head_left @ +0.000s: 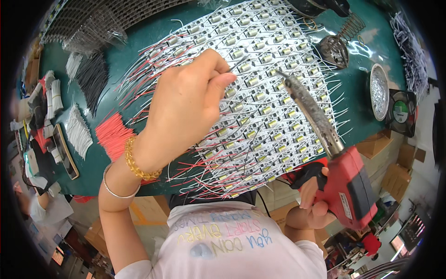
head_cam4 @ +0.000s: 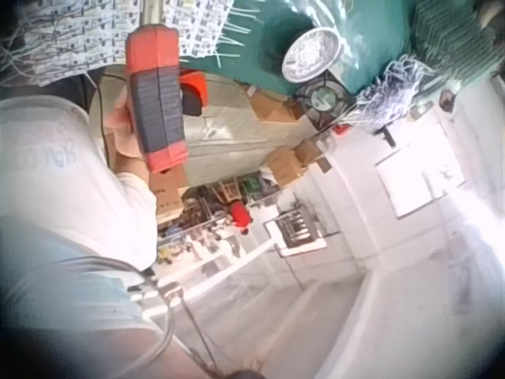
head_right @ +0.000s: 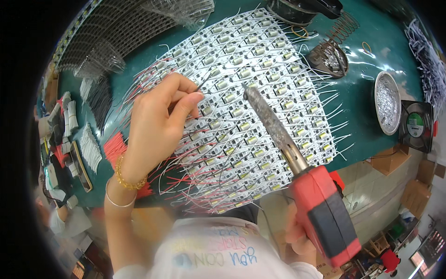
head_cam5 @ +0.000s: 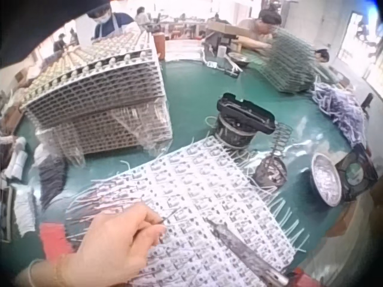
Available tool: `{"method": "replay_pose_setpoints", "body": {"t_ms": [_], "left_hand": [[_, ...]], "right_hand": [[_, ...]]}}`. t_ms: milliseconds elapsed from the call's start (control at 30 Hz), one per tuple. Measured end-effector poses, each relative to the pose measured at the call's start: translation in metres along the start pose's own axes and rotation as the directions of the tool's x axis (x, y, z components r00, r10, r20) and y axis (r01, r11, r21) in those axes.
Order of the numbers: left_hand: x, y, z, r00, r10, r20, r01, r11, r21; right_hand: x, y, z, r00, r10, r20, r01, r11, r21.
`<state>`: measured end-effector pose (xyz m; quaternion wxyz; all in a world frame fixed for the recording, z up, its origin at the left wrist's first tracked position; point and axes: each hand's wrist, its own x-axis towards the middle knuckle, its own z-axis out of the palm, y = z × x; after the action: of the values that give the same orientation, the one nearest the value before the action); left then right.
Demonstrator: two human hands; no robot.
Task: The person uses a soldering iron to attach red and white wires to a large grid of LED modules on a green workbench. They systematically move across the board, soldering individual connection points while holding the wires in place with their left hand.
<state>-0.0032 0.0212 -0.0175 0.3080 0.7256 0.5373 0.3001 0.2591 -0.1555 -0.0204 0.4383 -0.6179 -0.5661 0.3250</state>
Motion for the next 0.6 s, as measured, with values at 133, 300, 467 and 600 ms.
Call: {"method": "replay_pose_setpoints", "body": {"t_ms": [133, 300, 467, 600], "left_hand": [[0.003, -0.002, 0.010, 0.985, 0.149, -0.092, -0.134, 0.980, 0.148], [0.004, -0.005, 0.024, 0.960, 0.272, -0.060, -0.246, 0.929, 0.275], [0.002, -0.005, 0.032, 0.957, 0.286, -0.046, -0.248, 0.889, 0.385], [0.001, -0.003, 0.034, 0.954, 0.292, -0.066, -0.231, 0.859, 0.457]], "right_hand": [[0.006, 0.008, 0.004, 0.999, -0.023, 0.041, 0.015, 0.986, 0.168], [0.015, 0.008, 0.006, 0.998, 0.050, 0.047, -0.065, 0.900, 0.430], [0.009, -0.011, 0.035, 0.961, 0.205, -0.183, -0.108, 0.893, 0.436], [0.008, -0.013, 0.032, 0.955, 0.269, -0.120, -0.184, 0.862, 0.473]]}}
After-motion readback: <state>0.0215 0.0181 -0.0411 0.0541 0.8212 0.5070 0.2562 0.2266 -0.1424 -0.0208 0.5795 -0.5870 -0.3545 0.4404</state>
